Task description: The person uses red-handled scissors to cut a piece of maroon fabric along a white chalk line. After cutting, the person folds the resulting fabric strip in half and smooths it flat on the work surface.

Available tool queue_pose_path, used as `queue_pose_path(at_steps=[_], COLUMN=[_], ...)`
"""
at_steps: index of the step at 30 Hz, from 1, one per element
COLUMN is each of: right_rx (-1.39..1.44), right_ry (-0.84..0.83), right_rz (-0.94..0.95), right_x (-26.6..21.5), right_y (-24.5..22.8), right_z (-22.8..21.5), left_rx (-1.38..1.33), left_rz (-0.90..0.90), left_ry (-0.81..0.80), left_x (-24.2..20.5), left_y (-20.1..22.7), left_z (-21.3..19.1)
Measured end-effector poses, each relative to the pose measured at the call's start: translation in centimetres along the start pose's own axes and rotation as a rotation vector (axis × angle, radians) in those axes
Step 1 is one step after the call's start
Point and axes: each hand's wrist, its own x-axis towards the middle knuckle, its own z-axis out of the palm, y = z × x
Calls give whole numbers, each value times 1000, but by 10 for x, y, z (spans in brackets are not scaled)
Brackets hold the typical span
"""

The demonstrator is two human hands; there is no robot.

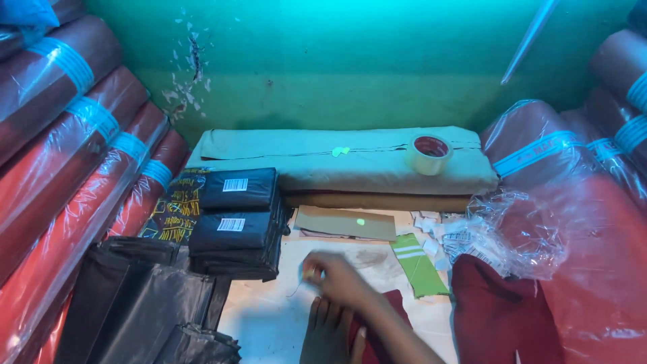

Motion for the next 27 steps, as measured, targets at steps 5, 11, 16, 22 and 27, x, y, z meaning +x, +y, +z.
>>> queue_pose_path(at_steps=[5,11,16,22,27], right_rx=[187,117,36,227,-53], right_ry=[560,784,794,806,936], right_rz=[157,264,384,504,89], right_x=[38,92,124,101,33], right_y=[31,45,88,45,38], right_z=[-78,-148,-167,-162,-122], left_rx=[161,616,663,731,440], left_rz=[-41,180,251,334,68], left_ry=[-20,484,508,509,412], left_x=[50,15,37,19,34], left_y=[-19,-100,-128,-130,-49], left_z=[37,172,181,180,91])
